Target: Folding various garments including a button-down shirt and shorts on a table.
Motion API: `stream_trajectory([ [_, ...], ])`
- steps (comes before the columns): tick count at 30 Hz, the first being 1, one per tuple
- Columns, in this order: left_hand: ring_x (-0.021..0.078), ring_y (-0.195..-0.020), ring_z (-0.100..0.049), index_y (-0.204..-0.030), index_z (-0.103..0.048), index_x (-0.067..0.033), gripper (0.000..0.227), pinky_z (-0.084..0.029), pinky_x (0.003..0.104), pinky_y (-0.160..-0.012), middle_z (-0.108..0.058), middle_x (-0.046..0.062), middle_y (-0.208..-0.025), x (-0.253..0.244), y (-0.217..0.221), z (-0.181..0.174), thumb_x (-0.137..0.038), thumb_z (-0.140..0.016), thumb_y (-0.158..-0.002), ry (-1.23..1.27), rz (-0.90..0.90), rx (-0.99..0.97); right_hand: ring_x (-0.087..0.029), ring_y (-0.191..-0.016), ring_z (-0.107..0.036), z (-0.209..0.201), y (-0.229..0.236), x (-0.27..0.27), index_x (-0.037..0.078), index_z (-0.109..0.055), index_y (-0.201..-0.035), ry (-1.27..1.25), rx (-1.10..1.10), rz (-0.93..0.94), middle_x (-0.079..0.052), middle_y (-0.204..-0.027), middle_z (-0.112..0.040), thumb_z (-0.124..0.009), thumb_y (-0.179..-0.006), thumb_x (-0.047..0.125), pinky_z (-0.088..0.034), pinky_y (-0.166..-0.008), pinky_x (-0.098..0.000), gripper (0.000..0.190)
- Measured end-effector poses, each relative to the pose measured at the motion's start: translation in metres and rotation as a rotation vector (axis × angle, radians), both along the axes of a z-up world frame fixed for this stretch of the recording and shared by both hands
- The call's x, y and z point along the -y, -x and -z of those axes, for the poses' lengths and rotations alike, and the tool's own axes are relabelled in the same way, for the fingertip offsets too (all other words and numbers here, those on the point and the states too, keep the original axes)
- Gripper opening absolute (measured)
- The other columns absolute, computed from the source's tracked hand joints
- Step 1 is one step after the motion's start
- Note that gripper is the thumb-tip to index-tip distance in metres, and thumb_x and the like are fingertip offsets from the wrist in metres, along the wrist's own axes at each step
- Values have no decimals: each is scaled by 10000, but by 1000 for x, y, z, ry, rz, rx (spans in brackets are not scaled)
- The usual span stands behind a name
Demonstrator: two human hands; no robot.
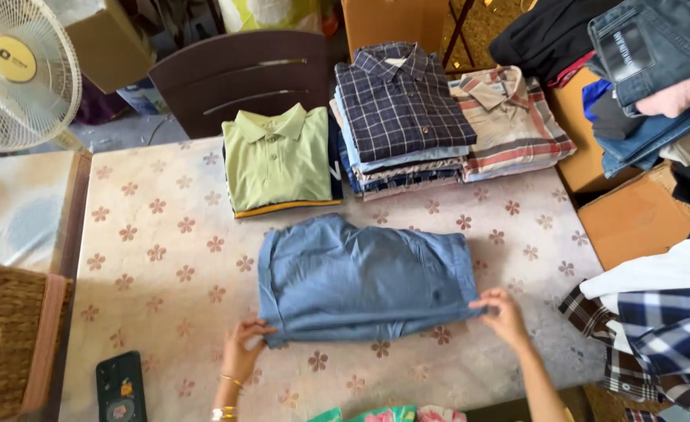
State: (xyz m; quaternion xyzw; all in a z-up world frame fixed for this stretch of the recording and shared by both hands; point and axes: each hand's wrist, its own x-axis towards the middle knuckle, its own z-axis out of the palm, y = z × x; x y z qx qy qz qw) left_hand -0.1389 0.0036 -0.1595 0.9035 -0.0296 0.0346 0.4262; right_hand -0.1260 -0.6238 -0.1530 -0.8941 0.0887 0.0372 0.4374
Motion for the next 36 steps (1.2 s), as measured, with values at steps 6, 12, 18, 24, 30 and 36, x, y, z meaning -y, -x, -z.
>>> stream_trajectory([
  [6, 200, -922, -688, -1203, -691, -151, 334, -573, 317, -764, -676, 69, -1212, 36, 67, 81, -85, -640, -880, 319, -386, -102, -149, -970, -599, 58, 36, 5, 129, -830, -1026, -112, 10, 116, -34, -1151, -589, -732, -715, -79, -522, -794, -274, 386],
  [12, 173, -846, -691, -1369, -559, -25, 572, -576, 323, -669, -704, 148, -1134, 62, 64, 87, -340, -728, -923, 572, -688, -356, -126, -862, -664, 56, 25, -11, 66, -727, -1048, -320, -56, 426, -32, -962, -737, -819, -835, 279, -522, -714, -282, 314],
  [18, 196, -814, -727, -1131, -735, -67, 486, -536, 308, -690, -782, 100, -998, 71, 63, 47, -412, -834, -805, 277, -774, -363, -161, -782, -678, 40, 33, -21, 23, -763, -928, 247, 41, 377, -78, -838, -734, -879, -740, 428, -528, -734, -328, 461],
  [24, 174, -776, -730, -994, -772, -50, 411, -529, 298, -671, -789, 97, -926, 65, 67, 35, -400, -856, -794, 206, -724, -364, -201, -700, -623, 24, 29, -1, 9, -687, -854, -89, -94, 372, -114, -772, -691, -869, -838, 328, -487, -663, -322, 368],
  [30, 134, -784, -722, -970, -722, 15, 425, -573, 287, -609, -761, 103, -900, 18, 81, 73, -375, -809, -826, 566, -633, -299, -156, -754, -702, 24, 41, 7, 68, -644, -893, -692, -226, 455, -75, -864, -726, -806, -830, 138, -573, -692, -275, 187],
  [36, 169, -786, -734, -1032, -765, -83, 424, -552, 314, -663, -784, 69, -904, 81, 70, 22, -467, -787, -855, 206, -621, -418, -156, -808, -705, 40, 41, -5, 91, -637, -913, -694, -268, 574, -41, -899, -710, -800, -863, 188, -572, -714, -286, 197],
])
